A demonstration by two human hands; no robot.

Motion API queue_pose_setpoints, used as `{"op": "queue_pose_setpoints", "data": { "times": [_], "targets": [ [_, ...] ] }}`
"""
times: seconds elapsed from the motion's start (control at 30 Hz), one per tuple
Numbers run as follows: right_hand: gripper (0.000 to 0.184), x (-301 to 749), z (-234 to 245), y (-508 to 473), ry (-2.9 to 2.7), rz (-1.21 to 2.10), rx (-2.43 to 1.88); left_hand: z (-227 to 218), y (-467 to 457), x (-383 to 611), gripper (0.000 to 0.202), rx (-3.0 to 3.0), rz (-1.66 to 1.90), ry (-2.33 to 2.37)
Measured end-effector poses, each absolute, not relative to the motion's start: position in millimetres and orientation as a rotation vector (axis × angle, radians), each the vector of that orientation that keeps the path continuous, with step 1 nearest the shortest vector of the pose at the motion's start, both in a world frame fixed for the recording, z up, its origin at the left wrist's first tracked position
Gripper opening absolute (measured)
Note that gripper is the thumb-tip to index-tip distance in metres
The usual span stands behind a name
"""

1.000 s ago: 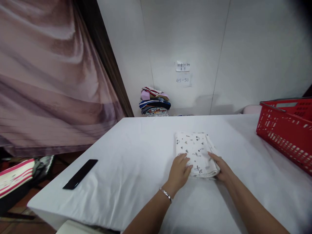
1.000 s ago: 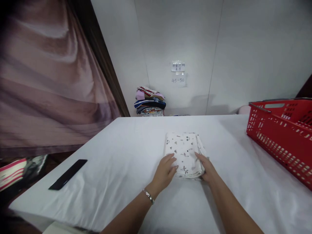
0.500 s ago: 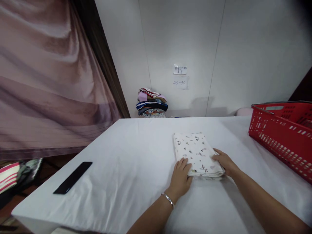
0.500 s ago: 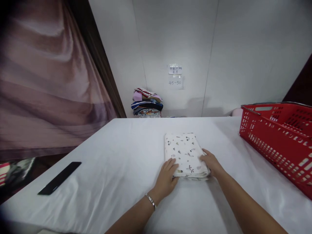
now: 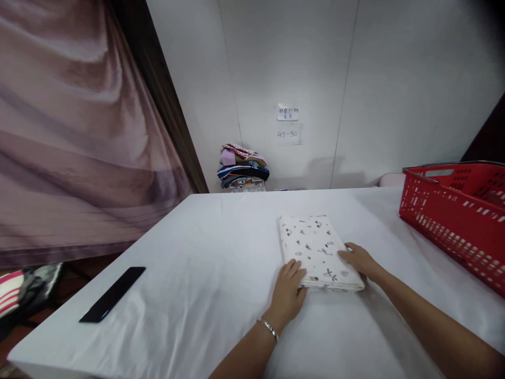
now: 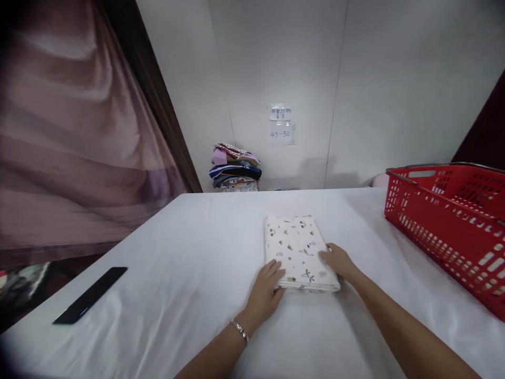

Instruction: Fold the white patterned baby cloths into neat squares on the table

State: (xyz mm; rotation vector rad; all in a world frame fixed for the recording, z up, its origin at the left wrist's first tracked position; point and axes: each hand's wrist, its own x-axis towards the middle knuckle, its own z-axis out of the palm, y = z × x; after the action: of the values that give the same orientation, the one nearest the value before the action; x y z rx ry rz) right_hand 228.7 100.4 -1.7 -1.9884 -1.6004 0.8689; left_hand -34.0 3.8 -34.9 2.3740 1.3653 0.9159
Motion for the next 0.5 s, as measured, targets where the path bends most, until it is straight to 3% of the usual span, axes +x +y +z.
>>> {"op": "queue_pose_setpoints", "data": {
  "times": [0.37,0.5],
  "targets": [
    [0.055,212,8,118,-1.975,0.488,-2.158,-28,-1,-33,0.049,2.357,0.788,1.397],
    [0.05,209,6,115,-1.993,0.442,-2.181,-32,-3,-34,0.048,2.365,0.845,1.379]
  ]
}}
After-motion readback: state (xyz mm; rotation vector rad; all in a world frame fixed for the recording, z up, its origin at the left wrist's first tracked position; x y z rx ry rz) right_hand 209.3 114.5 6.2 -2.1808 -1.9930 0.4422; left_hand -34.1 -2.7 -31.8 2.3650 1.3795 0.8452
